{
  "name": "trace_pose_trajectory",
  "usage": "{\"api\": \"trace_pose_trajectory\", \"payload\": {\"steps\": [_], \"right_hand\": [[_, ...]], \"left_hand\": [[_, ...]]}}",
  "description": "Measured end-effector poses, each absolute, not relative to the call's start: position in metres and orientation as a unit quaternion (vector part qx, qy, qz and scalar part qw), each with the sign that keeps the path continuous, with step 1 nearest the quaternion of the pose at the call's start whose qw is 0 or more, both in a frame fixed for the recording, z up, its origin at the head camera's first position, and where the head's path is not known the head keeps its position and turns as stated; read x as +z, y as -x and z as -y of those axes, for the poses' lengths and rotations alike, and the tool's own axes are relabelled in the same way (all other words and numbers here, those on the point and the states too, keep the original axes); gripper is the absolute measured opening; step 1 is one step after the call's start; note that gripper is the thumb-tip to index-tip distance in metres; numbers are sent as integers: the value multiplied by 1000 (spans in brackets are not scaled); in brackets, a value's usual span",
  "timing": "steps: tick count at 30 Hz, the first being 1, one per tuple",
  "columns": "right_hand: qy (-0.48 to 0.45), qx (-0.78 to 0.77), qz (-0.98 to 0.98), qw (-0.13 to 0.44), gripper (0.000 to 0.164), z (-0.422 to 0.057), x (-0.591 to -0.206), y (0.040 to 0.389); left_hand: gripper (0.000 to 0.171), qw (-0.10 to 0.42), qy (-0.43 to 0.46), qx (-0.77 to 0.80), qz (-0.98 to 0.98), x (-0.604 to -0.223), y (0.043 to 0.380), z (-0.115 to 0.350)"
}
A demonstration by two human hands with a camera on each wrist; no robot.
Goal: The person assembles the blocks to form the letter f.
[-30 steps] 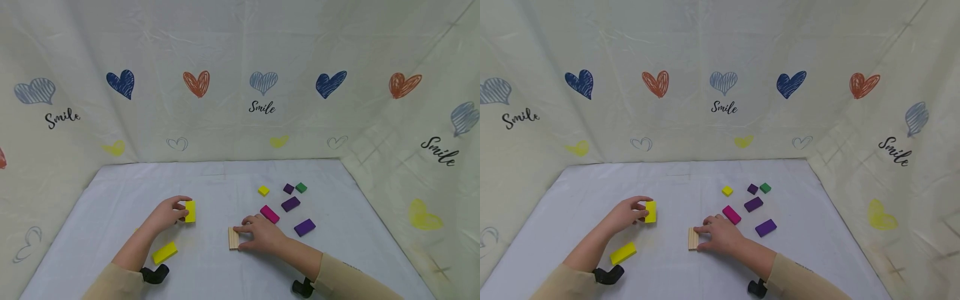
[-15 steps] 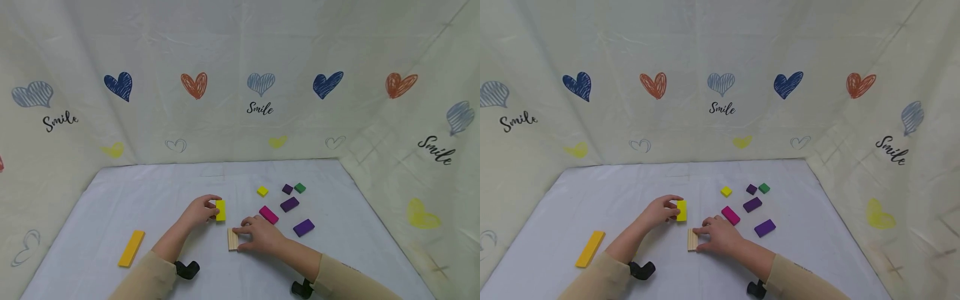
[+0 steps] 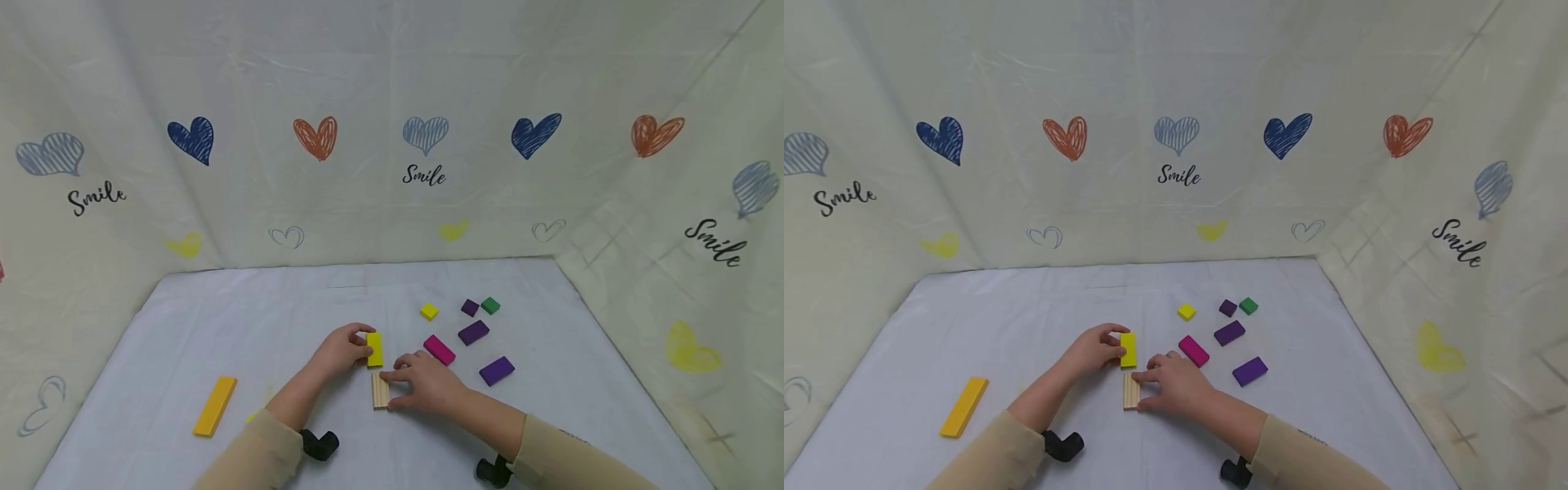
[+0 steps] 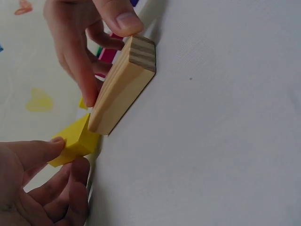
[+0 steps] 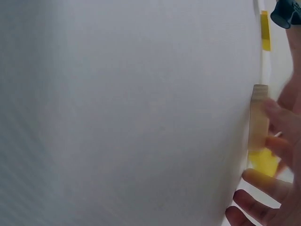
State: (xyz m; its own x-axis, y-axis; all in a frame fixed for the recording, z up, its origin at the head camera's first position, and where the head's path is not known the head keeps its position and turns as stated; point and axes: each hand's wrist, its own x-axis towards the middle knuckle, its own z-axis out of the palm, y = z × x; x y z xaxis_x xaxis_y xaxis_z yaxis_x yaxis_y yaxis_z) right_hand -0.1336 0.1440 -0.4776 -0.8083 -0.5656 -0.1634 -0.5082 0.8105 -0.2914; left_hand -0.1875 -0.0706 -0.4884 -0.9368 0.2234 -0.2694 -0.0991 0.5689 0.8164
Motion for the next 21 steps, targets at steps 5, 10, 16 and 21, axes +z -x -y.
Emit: {"api": "trace_pose_trajectory", "payload": {"steps": [5,10,16,21], "right_hand": [[291,-117,-942,117,55,-144,-478,133],[291,-118,-942,115,55,-144,-479,133],[286,-116,-944,114,55,-143,-479,132],[291,-114,-944,109,55,-144,-479,132]], "left_hand": [[35,162,-53,427,-888,-489,185,68],[33,152,-70,398,-902,-488,183,66],[32,163,-83,386,-904,-486,182,65],[32,172,-86,372,-908,-486,183,65]]}}
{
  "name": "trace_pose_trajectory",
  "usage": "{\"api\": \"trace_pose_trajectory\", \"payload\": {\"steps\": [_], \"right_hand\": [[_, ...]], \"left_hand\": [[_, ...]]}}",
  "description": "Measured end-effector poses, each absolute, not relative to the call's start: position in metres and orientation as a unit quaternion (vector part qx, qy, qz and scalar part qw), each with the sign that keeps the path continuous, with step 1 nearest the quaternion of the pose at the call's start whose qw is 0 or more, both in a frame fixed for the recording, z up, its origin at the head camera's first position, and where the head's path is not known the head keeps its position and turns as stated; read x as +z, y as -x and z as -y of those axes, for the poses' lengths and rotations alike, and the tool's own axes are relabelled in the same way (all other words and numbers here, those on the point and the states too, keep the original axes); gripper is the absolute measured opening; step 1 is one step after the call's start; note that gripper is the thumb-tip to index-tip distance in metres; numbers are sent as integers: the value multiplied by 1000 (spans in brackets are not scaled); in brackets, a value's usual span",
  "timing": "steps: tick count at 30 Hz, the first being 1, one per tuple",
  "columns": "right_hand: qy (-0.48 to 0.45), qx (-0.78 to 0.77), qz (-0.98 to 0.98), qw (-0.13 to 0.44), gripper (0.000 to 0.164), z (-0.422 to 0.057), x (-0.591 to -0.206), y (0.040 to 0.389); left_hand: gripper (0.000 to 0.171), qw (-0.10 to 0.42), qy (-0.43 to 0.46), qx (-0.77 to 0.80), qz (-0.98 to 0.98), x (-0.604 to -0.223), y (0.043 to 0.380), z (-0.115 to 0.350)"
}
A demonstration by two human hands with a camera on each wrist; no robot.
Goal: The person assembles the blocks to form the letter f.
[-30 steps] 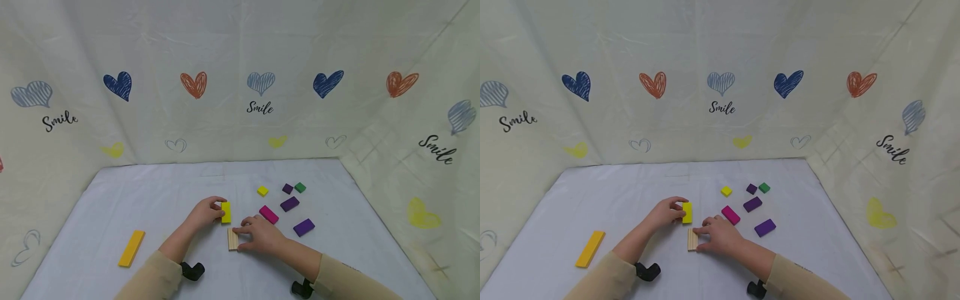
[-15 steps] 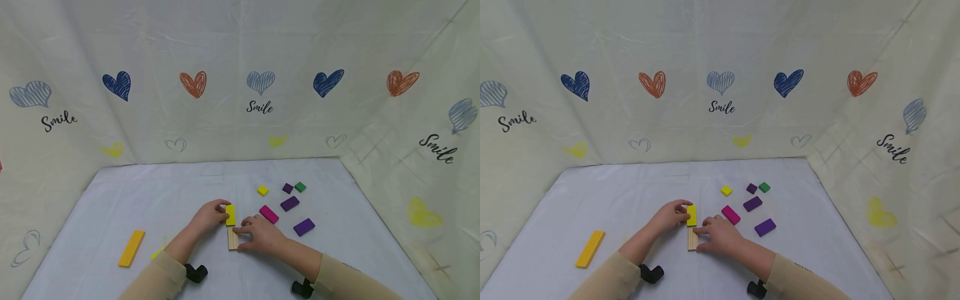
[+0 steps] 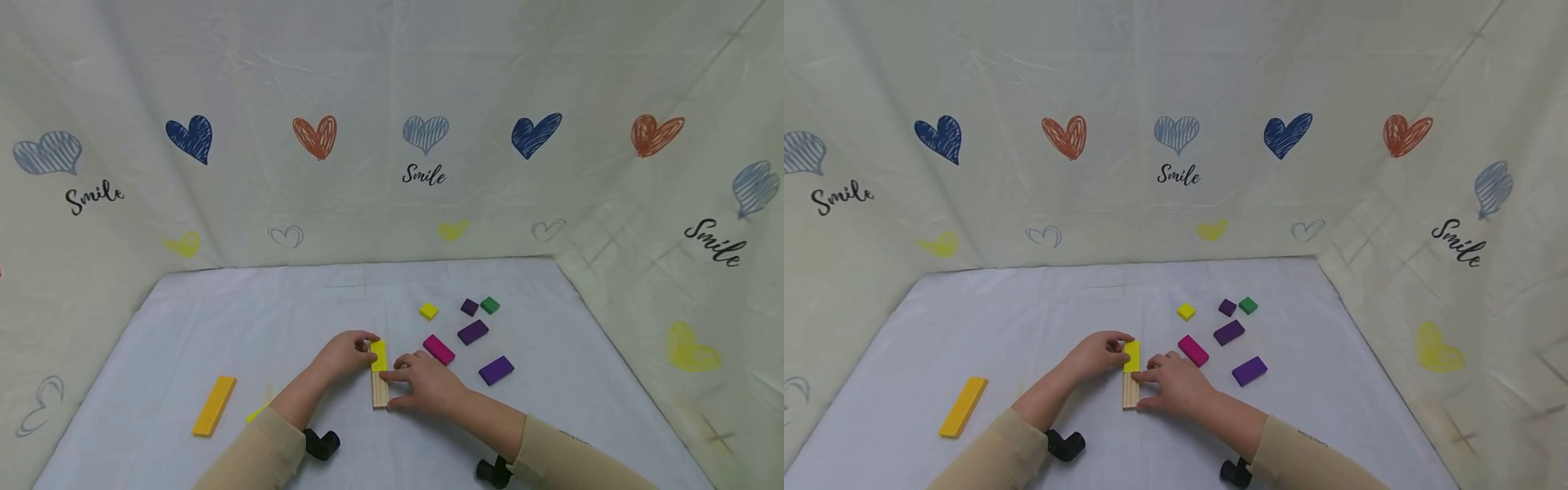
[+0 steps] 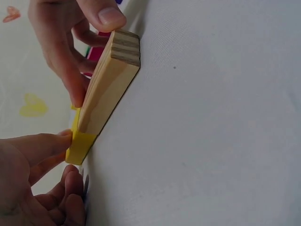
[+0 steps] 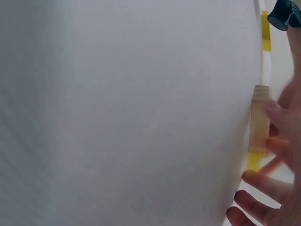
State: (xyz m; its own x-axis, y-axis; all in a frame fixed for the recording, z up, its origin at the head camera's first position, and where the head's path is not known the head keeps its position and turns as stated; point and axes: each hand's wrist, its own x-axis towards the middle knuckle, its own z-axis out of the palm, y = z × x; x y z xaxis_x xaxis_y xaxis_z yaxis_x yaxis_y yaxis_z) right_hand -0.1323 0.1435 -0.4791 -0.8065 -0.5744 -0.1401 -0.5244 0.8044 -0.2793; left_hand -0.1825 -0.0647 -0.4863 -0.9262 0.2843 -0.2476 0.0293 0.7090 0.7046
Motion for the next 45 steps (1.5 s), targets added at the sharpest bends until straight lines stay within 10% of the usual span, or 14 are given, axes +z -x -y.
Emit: {"api": "trace_pose_trajectory", "payload": {"steps": [24,45], "right_hand": [[216,-154,-955,131,74,-141,-469,137],[213,-143,-957,137,75,-136,-477,144]], "left_hand": [[75,219,-123,352,-902,-484,174,75],[73,208,-127,343,-907,-489,171,75]]}}
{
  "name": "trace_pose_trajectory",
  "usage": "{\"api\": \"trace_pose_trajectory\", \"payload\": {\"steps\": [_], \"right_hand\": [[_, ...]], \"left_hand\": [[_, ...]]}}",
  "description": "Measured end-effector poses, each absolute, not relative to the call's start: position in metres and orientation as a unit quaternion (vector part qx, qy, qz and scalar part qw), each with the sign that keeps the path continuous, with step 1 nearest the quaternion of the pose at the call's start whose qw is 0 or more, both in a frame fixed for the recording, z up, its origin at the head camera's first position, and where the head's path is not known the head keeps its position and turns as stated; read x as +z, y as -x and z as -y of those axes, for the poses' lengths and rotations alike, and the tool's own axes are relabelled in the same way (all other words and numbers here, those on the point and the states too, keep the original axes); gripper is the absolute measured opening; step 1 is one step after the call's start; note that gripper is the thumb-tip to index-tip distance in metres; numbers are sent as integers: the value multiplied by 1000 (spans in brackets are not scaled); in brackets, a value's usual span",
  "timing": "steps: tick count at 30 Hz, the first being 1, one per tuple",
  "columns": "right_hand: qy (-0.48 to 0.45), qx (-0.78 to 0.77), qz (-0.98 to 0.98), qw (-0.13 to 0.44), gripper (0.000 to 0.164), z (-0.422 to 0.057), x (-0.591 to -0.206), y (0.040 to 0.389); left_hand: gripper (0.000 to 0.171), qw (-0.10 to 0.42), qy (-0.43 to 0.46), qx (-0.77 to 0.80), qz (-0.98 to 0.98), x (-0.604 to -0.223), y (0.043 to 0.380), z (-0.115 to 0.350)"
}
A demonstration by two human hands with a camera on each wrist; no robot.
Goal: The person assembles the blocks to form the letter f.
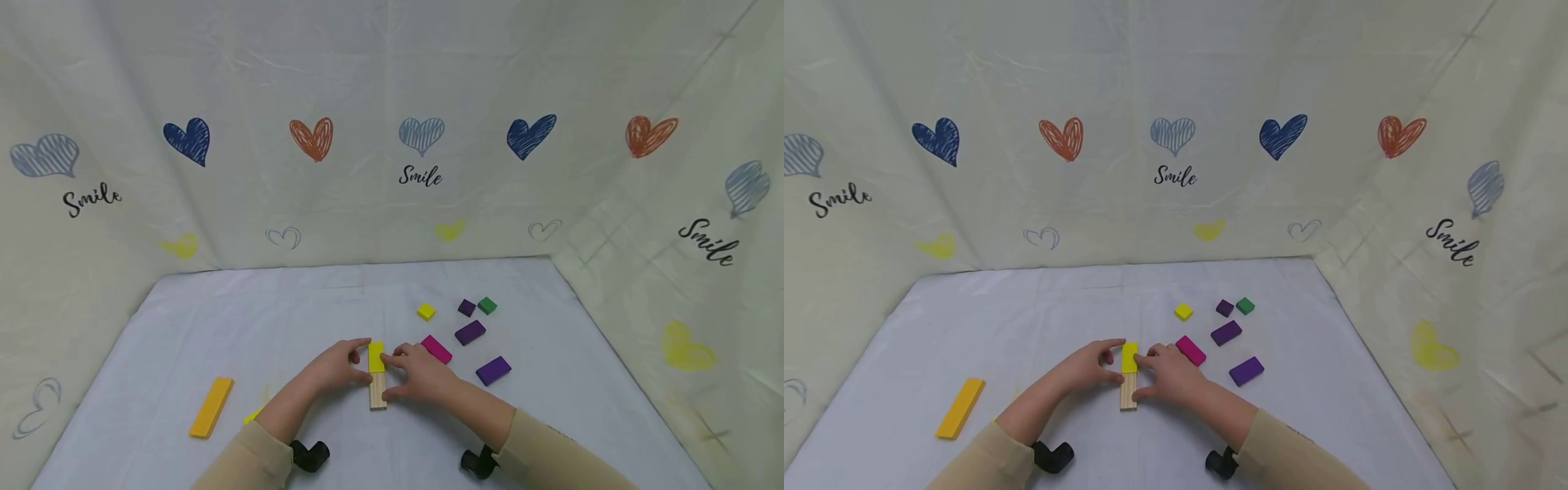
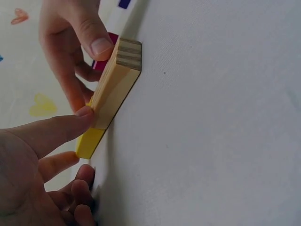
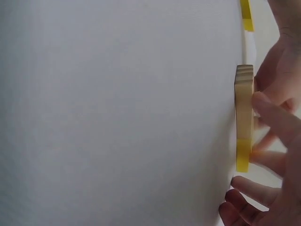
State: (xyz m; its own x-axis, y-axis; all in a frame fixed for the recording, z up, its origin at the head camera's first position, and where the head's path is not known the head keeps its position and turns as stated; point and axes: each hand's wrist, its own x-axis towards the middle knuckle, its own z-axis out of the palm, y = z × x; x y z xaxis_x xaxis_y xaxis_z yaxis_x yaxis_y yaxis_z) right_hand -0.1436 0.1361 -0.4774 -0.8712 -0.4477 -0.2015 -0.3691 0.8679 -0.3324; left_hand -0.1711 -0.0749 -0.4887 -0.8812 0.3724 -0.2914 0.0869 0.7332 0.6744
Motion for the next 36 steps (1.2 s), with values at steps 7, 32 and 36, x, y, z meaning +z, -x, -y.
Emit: {"api": "trace_pose_trajectory", "payload": {"steps": [7,32,36], "right_hand": [[209,-145,-956,144,75,-136,-477,143],[198,-148,-957,151,75,-135,-476,142],[199,-151,-956,152,75,-135,-476,141]], "left_hand": [[72,201,-120,344,-909,-490,170,76],[69,140,-10,347,-927,-437,129,208],[70,140,11,332,-933,-434,119,233]]}}
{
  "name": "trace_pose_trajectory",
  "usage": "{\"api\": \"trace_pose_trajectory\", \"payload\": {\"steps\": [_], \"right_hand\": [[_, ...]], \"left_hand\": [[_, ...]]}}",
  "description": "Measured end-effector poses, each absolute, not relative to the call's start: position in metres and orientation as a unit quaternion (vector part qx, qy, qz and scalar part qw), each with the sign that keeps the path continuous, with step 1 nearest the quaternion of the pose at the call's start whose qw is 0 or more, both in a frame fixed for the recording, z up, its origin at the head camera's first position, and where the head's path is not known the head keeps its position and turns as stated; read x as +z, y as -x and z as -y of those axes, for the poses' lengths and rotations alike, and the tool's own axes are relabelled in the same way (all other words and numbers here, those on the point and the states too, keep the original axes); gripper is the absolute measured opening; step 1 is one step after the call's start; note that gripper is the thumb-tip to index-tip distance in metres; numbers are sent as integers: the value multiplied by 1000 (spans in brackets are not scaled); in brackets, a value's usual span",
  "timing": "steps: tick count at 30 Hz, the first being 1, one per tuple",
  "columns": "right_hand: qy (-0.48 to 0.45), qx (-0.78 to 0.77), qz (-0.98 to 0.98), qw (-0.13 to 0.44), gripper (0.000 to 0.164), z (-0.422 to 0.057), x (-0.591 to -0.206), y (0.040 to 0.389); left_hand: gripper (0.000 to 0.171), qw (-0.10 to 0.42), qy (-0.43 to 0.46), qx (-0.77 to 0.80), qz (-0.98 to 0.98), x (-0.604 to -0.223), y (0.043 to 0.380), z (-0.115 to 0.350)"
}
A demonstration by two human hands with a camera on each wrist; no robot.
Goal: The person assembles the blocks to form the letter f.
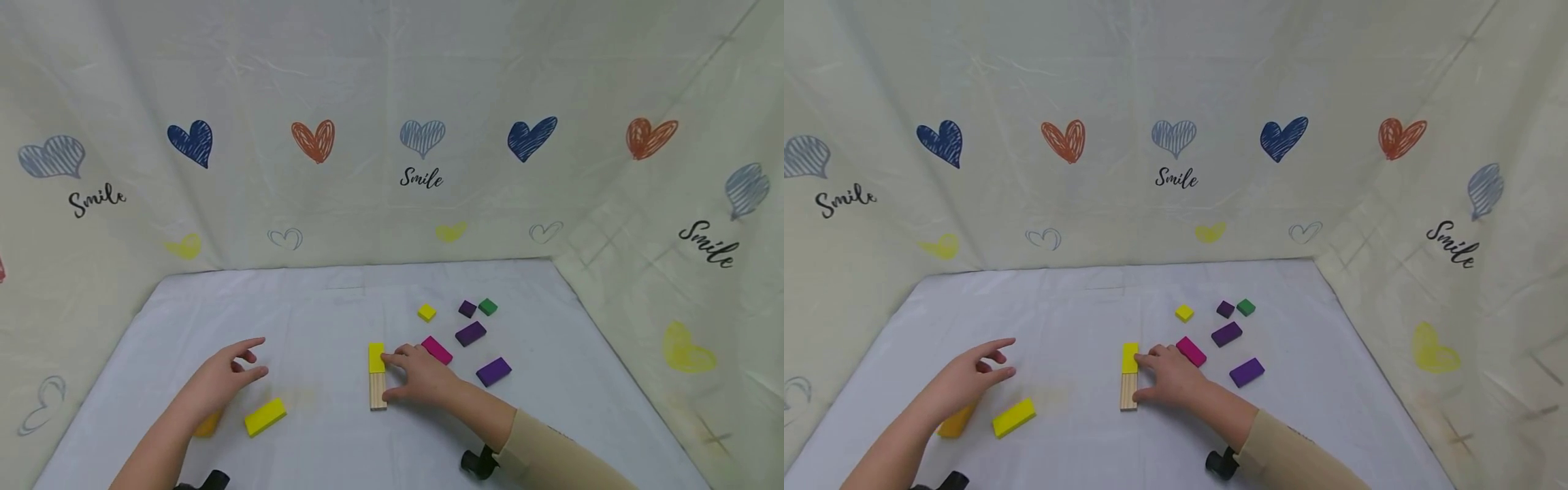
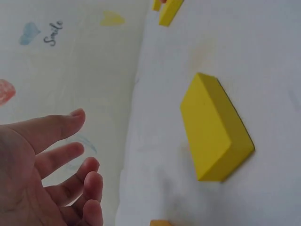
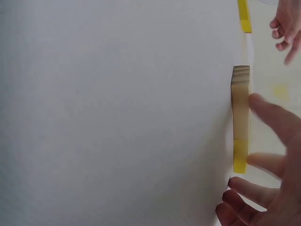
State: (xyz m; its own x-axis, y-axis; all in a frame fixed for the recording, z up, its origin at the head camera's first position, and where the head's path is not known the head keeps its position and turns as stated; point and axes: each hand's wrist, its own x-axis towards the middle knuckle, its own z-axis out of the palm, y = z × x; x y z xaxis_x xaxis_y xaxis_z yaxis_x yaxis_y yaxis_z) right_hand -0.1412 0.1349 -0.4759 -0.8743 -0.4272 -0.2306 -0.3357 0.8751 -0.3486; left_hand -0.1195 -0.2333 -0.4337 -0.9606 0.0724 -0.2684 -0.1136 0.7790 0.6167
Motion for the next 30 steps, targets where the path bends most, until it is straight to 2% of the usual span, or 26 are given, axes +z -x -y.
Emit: {"api": "trace_pose_trajectory", "payload": {"steps": [11,23,30], "right_hand": [[202,-147,-956,151,75,-136,-476,141],[205,-153,-955,153,75,-136,-477,141],[203,-149,-956,153,76,-136,-476,140]], "left_hand": [[74,150,45,300,-941,-448,109,285],[92,223,90,286,-928,-473,110,302],[83,228,75,280,-929,-475,109,300]]}}
